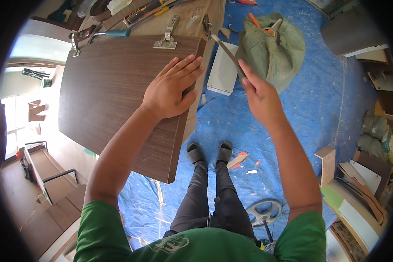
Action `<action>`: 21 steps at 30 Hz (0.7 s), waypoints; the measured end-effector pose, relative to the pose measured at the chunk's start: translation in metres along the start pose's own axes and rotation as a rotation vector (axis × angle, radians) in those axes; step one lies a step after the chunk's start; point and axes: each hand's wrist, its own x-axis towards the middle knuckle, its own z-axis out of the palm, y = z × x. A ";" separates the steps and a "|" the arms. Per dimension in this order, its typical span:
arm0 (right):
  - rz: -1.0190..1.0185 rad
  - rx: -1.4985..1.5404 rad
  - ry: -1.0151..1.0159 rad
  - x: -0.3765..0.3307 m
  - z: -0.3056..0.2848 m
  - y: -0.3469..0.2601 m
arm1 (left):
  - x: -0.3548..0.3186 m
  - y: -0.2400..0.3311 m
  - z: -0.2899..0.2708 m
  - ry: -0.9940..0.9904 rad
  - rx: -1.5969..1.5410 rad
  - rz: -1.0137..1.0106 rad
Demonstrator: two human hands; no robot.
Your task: The person smooths the edge of a wooden cabinet door with a sanding block, then uses a hammer to tap the door edge and a hinge area. They continue to smooth the door edge with a chisel, repeatedly tapping and scraping along the same edge.
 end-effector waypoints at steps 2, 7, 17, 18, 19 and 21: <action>-0.071 -0.074 -0.035 0.024 -0.012 -0.024 | 0.000 -0.001 0.002 0.030 -0.015 0.010; -0.105 -0.221 -0.053 0.042 -0.016 -0.028 | 0.002 -0.003 0.002 0.062 -0.063 0.020; -0.176 -0.376 0.012 0.072 0.004 -0.010 | 0.005 -0.004 0.002 0.069 -0.078 0.029; -0.149 -0.346 0.004 0.071 0.003 -0.016 | 0.004 -0.005 0.002 0.063 -0.070 0.026; -0.147 -0.334 -0.021 0.067 0.001 -0.022 | 0.003 -0.005 0.001 0.063 -0.068 0.020; -0.141 -0.315 -0.068 0.054 -0.005 -0.035 | 0.003 -0.004 0.000 0.069 -0.067 0.013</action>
